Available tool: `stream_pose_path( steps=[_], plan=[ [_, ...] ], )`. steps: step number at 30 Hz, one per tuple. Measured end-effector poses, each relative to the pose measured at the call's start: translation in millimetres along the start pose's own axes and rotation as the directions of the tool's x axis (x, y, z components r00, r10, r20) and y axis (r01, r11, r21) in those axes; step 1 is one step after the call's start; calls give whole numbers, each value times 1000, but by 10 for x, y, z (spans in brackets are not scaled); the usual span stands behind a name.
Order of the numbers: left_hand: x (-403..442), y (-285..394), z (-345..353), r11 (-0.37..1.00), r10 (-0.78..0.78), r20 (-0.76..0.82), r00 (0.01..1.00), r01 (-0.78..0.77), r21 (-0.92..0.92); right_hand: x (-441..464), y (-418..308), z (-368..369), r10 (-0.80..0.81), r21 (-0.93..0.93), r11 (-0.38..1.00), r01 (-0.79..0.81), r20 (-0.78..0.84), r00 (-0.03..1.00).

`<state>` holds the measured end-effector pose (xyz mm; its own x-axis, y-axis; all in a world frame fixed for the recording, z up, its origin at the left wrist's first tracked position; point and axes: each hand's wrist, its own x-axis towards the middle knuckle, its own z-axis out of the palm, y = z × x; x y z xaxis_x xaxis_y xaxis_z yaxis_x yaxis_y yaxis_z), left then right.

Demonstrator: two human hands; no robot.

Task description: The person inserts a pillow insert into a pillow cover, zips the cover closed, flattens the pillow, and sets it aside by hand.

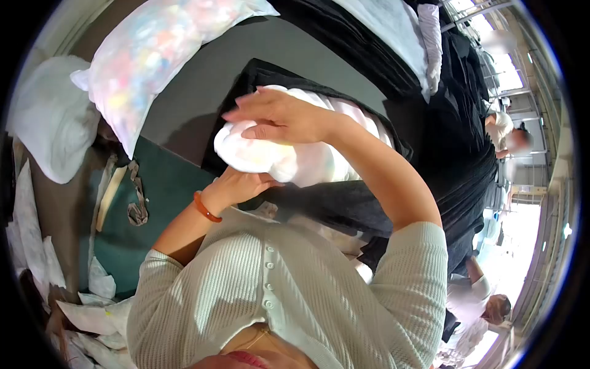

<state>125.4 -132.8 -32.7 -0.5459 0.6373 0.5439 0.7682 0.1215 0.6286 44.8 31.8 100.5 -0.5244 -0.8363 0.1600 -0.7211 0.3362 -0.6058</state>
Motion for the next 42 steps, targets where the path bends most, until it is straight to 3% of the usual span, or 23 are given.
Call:
stream_pose_path(
  steps=[1,3,5,6,7,9,11,13,14,15,17,18,19,21,23,27,32,36,39,42],
  plan=[
    [-50,-76,21,999,-46,15,999,46,-4,27,114,64,23,-37,999,-18,135,991],
    [-140,-290,2,994,-107,8,994,107,-2,9,151,53,234,-111,971,-214,226,946],
    [-263,-484,-47,963,-38,-57,998,52,263,-28,101,37,226,-207,965,-163,331,916],
    [-285,-488,-92,967,-70,14,997,65,246,-56,83,52,206,-247,962,-120,360,910],
    [-209,-422,-208,968,-69,5,998,66,244,-109,84,100,278,-259,947,-188,374,885],
    [-130,-218,-367,999,30,-13,999,-29,35,-142,92,237,383,-404,891,-209,419,823],
    [-137,-197,-359,988,151,-111,982,-152,3,-50,-11,386,449,-540,829,-150,480,754],
    [-186,-209,-360,989,150,-125,981,-151,3,-162,38,601,347,-595,799,-88,337,875],
    [-184,-204,-361,989,147,-125,981,-150,-11,-208,62,701,366,-656,749,-91,295,882],
    [-120,-157,-446,982,186,-161,969,-187,14,-76,-14,719,533,-663,732,-157,415,737],
    [-1,-116,-430,978,209,-195,958,-208,25,-72,11,1018,549,-720,687,-102,422,721],
    [153,-117,-355,971,227,-321,919,-238,5,-208,89,1214,660,-505,700,-505,189,727],
    [232,-132,-312,963,237,-438,867,-270,-13,-242,105,1351,728,-109,676,-729,-56,684],
    [276,-245,-342,967,244,-372,896,-253,26,-240,241,1190,516,-49,857,-513,85,853],
    [283,-296,-369,944,323,-378,868,-321,72,-195,281,982,257,61,960,-273,200,946],
    [266,-304,-484,934,351,-285,892,-355,41,-319,466,920,-57,169,985,-9,380,923],
    [536,-114,-405,888,442,-288,849,-460,7,-320,465,1078,47,132,986,-105,384,922],
    [491,-308,-284,909,415,-274,867,-410,78,-273,534,1102,125,117,977,-177,358,925],
    [483,-372,-313,950,313,-279,908,-301,87,-217,584,1088,161,100,973,-206,337,928],
    [588,-511,-402,934,302,-274,913,-227,275,-146,660,1045,196,83,970,-230,299,934]
  ],
)
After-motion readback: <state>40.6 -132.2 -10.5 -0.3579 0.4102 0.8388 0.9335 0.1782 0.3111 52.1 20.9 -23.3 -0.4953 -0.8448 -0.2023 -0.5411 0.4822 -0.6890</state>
